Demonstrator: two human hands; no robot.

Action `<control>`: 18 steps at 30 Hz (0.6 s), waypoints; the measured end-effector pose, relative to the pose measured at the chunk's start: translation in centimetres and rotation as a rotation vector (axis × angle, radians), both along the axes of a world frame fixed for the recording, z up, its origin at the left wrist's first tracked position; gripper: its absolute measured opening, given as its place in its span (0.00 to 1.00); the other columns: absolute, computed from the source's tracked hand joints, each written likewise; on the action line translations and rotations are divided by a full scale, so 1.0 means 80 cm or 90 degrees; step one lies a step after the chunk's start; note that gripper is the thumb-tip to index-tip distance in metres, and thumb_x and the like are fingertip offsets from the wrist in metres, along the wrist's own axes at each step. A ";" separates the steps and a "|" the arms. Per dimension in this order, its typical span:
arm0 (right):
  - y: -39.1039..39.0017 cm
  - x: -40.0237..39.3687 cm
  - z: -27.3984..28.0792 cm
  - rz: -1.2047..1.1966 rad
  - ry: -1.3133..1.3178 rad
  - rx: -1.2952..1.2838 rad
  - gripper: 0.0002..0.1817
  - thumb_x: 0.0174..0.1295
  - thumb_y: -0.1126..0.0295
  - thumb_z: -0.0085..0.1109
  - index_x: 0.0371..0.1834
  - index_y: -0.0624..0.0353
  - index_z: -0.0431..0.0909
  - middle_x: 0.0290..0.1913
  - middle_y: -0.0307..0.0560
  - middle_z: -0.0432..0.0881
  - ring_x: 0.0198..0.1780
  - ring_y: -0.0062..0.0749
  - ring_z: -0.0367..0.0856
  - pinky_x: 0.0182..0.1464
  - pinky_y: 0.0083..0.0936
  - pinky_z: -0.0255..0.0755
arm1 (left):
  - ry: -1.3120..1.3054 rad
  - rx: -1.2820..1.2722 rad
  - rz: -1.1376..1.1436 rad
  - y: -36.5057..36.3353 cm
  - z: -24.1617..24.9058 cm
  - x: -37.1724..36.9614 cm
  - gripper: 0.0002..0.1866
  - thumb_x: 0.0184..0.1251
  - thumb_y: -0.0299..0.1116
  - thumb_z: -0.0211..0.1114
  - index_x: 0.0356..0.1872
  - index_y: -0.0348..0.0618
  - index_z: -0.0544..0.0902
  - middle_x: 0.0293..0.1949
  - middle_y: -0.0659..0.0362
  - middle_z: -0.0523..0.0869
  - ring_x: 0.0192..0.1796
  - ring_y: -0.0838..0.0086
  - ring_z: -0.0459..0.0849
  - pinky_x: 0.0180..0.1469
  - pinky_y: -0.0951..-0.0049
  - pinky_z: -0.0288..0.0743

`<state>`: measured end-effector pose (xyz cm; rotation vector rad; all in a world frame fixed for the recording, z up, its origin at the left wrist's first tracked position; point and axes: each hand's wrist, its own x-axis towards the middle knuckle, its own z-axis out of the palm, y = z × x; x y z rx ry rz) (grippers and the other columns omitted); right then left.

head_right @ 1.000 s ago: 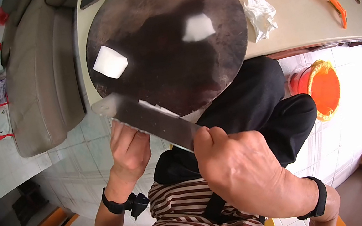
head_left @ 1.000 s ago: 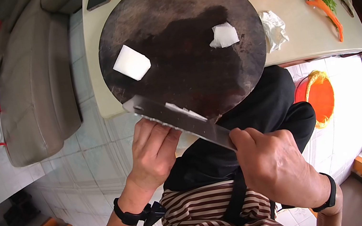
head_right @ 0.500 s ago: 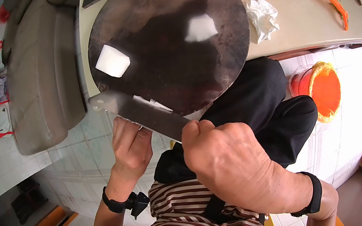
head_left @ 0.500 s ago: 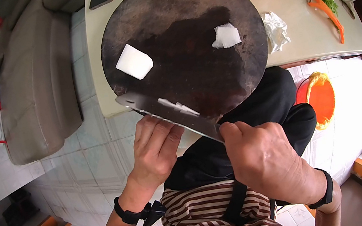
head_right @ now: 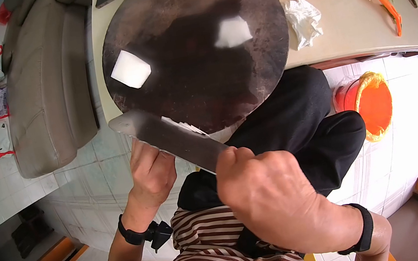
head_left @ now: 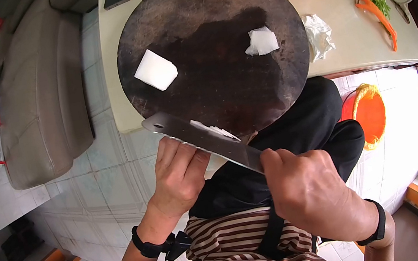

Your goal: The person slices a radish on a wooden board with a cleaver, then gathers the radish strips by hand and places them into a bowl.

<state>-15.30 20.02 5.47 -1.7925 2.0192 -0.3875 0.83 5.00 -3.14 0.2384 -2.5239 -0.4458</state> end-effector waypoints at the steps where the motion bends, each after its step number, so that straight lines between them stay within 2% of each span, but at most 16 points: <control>1: -0.005 0.002 0.001 -0.001 0.001 -0.003 0.07 0.49 0.79 0.58 0.30 0.68 0.71 0.21 0.49 0.75 0.19 0.39 0.80 0.19 0.31 0.72 | 0.001 -0.003 -0.001 -0.001 0.000 0.000 0.11 0.41 0.19 0.69 0.31 0.31 0.86 0.38 0.53 0.84 0.45 0.58 0.82 0.47 0.61 0.76; 6: -0.014 -0.008 -0.006 0.007 0.017 -0.064 0.06 0.47 0.80 0.57 0.29 0.66 0.72 0.22 0.51 0.76 0.21 0.40 0.81 0.22 0.30 0.74 | -0.026 -0.056 -0.021 -0.010 0.008 -0.001 0.12 0.43 0.21 0.70 0.34 0.32 0.88 0.38 0.54 0.84 0.45 0.61 0.81 0.48 0.62 0.75; 11: -0.004 -0.020 -0.005 -0.043 -0.030 -0.051 0.09 0.45 0.82 0.56 0.29 0.66 0.68 0.24 0.53 0.76 0.23 0.49 0.79 0.25 0.38 0.73 | -0.012 -0.043 -0.013 -0.015 0.010 -0.007 0.16 0.47 0.22 0.70 0.41 0.32 0.87 0.43 0.55 0.84 0.46 0.60 0.82 0.48 0.62 0.76; 18: 0.003 -0.012 -0.007 -0.040 -0.086 -0.049 0.08 0.47 0.82 0.56 0.31 0.66 0.69 0.24 0.53 0.75 0.24 0.50 0.79 0.25 0.38 0.73 | 0.000 0.009 0.038 -0.005 -0.001 0.009 0.17 0.45 0.19 0.69 0.42 0.32 0.87 0.45 0.54 0.84 0.48 0.57 0.82 0.49 0.62 0.79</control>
